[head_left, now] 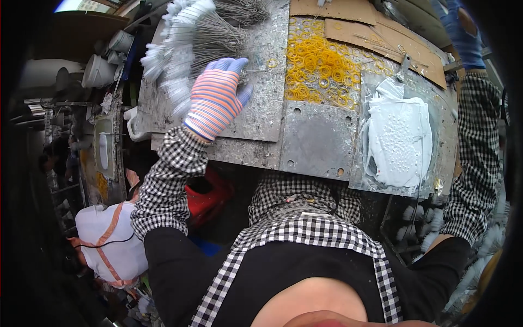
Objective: Dipping bundles of bristles into adhesive and then into a yellow material to assemble brushes.
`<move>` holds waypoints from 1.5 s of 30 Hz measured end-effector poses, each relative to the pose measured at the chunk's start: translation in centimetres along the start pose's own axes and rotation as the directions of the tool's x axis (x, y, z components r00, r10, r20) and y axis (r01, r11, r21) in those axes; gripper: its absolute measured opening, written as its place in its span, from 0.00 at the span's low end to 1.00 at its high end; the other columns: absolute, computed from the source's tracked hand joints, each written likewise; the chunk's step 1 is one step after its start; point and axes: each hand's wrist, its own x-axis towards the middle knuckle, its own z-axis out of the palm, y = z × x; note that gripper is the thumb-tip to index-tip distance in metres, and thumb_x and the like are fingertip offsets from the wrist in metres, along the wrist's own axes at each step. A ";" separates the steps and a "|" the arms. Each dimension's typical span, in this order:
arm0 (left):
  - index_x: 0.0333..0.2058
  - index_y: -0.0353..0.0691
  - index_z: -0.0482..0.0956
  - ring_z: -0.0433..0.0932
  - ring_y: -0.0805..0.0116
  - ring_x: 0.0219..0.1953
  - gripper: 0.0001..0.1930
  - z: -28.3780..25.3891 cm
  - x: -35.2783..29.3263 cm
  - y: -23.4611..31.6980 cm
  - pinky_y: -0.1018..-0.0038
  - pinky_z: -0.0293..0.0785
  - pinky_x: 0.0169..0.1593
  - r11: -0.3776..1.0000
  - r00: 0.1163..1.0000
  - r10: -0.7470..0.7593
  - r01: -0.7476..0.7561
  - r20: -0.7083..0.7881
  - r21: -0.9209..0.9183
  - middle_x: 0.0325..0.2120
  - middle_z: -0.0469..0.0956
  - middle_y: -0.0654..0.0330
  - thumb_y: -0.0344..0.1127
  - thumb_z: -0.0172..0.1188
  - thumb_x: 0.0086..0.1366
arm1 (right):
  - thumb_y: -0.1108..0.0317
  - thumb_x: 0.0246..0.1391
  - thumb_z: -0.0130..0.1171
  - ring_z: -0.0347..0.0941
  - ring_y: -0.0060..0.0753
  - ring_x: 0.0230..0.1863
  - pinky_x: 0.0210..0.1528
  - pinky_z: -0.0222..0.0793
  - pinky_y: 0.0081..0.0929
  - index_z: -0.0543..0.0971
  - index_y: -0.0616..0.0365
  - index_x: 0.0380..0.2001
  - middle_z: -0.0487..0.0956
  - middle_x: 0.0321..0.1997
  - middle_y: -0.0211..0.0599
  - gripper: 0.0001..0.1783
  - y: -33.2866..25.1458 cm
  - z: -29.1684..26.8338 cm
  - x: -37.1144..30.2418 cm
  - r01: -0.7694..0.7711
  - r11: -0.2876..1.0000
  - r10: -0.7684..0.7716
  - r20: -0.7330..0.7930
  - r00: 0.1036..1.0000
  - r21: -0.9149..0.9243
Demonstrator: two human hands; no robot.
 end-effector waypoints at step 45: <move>0.52 0.52 0.77 0.72 0.52 0.60 0.17 8.0 -15.2 -7.9 0.53 0.61 0.66 0.970 0.991 -0.124 0.109 0.056 0.216 0.57 0.74 0.56 0.40 0.52 0.65 | 0.63 0.52 0.62 0.80 0.48 0.39 0.40 0.77 0.43 0.79 0.48 0.41 0.80 0.36 0.42 0.12 -54.3 9.8 -1.5 0.407 0.617 -0.579 0.039 0.815 0.674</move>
